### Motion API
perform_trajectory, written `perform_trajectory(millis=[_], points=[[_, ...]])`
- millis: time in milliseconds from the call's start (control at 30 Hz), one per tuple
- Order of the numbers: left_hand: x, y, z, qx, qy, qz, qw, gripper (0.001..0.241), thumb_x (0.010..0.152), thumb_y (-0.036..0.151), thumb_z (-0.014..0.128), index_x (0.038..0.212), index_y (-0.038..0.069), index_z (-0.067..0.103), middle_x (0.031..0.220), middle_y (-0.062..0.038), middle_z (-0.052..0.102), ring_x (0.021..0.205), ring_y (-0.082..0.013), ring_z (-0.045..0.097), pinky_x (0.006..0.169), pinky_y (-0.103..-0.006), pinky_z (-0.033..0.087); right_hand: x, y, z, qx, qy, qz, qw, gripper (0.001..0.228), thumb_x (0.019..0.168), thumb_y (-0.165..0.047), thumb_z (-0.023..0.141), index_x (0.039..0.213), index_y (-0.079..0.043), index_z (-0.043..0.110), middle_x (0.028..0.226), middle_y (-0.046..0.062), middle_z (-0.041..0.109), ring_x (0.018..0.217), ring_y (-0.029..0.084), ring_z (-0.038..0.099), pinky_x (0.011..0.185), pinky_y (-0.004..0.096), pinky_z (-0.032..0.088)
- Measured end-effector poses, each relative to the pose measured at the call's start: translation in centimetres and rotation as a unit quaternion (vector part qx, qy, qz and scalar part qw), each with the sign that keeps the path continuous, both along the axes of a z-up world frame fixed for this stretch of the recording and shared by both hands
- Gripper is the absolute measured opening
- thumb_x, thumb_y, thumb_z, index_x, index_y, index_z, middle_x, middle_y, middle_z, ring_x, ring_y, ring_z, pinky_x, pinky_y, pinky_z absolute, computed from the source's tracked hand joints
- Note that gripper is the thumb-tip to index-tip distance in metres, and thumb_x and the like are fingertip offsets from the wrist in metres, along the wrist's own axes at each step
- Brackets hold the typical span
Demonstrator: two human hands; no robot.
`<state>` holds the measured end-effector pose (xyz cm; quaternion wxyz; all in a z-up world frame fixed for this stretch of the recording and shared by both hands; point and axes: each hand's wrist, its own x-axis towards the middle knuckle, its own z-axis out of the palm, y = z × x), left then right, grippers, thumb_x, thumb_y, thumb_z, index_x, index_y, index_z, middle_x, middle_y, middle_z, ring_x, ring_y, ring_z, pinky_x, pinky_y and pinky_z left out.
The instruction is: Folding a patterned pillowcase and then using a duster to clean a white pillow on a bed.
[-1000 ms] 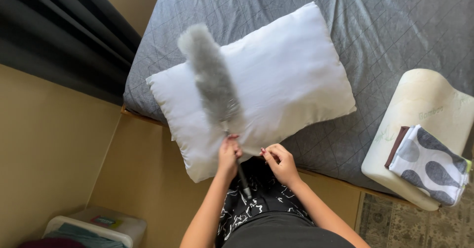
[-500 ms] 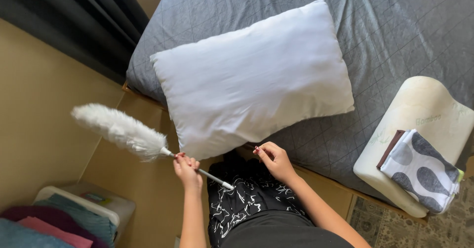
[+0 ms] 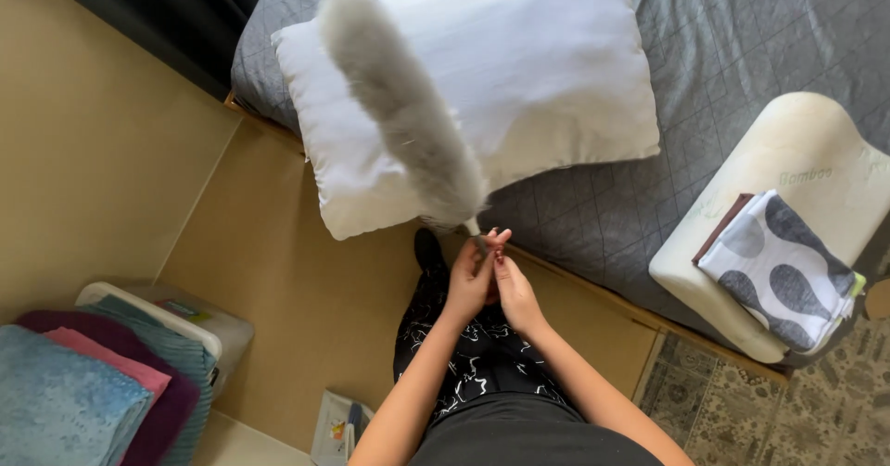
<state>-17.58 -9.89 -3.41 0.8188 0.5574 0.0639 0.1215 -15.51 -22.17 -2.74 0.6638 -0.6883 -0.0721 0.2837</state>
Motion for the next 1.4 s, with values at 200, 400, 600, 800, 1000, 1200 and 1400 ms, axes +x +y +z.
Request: perform_trajectory(millis=[200,400,600,800,1000,1200,1400], points=[[1.9,-1.6,-1.9,0.019,0.051,-0.089,0.995,0.027,0.105,0.016,0.054,0.128,0.002,0.059,0.135,-0.011,0.063,0.117,-0.0189,0.064,0.099,-0.0342,0.052,-0.4,-4.6,-3.3,-0.049,0.012,-0.152,0.987,0.048,0.106,-0.046,0.048,0.112,-0.004,0.072,0.071,-0.006,0.051,0.061,0.005,0.041,0.052,0.024,0.031],[1.4,4.3,-5.2,0.156,0.117,-0.016,0.981,0.033,0.103,0.02,0.063,0.129,0.001,0.061,0.118,-0.011,0.072,0.106,-0.0186,0.069,0.092,-0.0325,0.055,1.2,-10.2,-2.2,-0.116,-0.043,-0.262,0.957,0.046,0.105,-0.044,0.055,0.085,-0.006,0.071,0.063,-0.008,0.049,0.055,0.003,0.039,0.049,0.023,0.029],[-3.2,13.4,-15.4,0.199,0.251,0.161,0.933,0.041,0.095,0.016,0.065,0.131,0.0,0.055,0.12,-0.013,0.072,0.112,-0.0215,0.07,0.095,-0.0335,0.055,2.6,-13.7,-2.7,-0.153,-0.085,-0.356,0.918,0.047,0.109,-0.043,0.058,0.082,-0.005,0.065,0.061,-0.008,0.046,0.052,0.002,0.036,0.048,0.024,0.025],[-6.1,16.6,-18.7,0.049,0.383,0.203,0.9,0.046,0.099,0.021,0.061,0.137,0.0,0.047,0.125,-0.015,0.067,0.104,-0.0257,0.071,0.082,-0.0391,0.057,-0.6,-11.8,-7.7,-0.349,-0.156,-0.305,0.872,0.045,0.108,-0.038,0.061,0.082,-0.001,0.065,0.06,0.007,0.059,0.053,0.011,0.051,0.051,0.031,0.04],[-7.0,22.1,-21.3,-0.083,0.392,0.156,0.903,0.047,0.103,0.03,0.044,0.144,0.007,0.045,0.127,-0.008,0.068,0.103,-0.0255,0.069,0.082,-0.0377,0.056,-4.6,-6.4,-7.5,-0.349,-0.165,0.072,0.92,0.022,0.101,-0.028,0.059,0.094,-0.008,0.066,0.064,0.015,0.066,0.056,0.029,0.063,0.055,0.042,0.047],[-7.0,26.8,-21.0,-0.271,0.362,0.158,0.878,0.061,0.104,0.04,0.047,0.154,0.007,0.037,0.152,-0.011,0.05,0.125,-0.0343,0.06,0.102,-0.0473,0.051,-3.7,-2.5,-3.8,-0.33,-0.237,0.062,0.912,0.022,0.101,-0.028,0.06,0.094,-0.009,0.064,0.064,0.013,0.064,0.057,0.032,0.063,0.053,0.043,0.046],[-4.0,27.8,-17.9,-0.202,0.429,0.124,0.872,0.072,0.095,0.043,0.052,0.158,0.016,0.029,0.159,-0.003,0.039,0.133,-0.03,0.051,0.102,-0.0483,0.045,-1.8,1.9,-4.0,-0.33,-0.119,-0.115,0.929,0.023,0.105,-0.027,0.054,0.101,-0.009,0.066,0.057,0.016,0.059,0.049,0.033,0.059,0.05,0.045,0.043]])
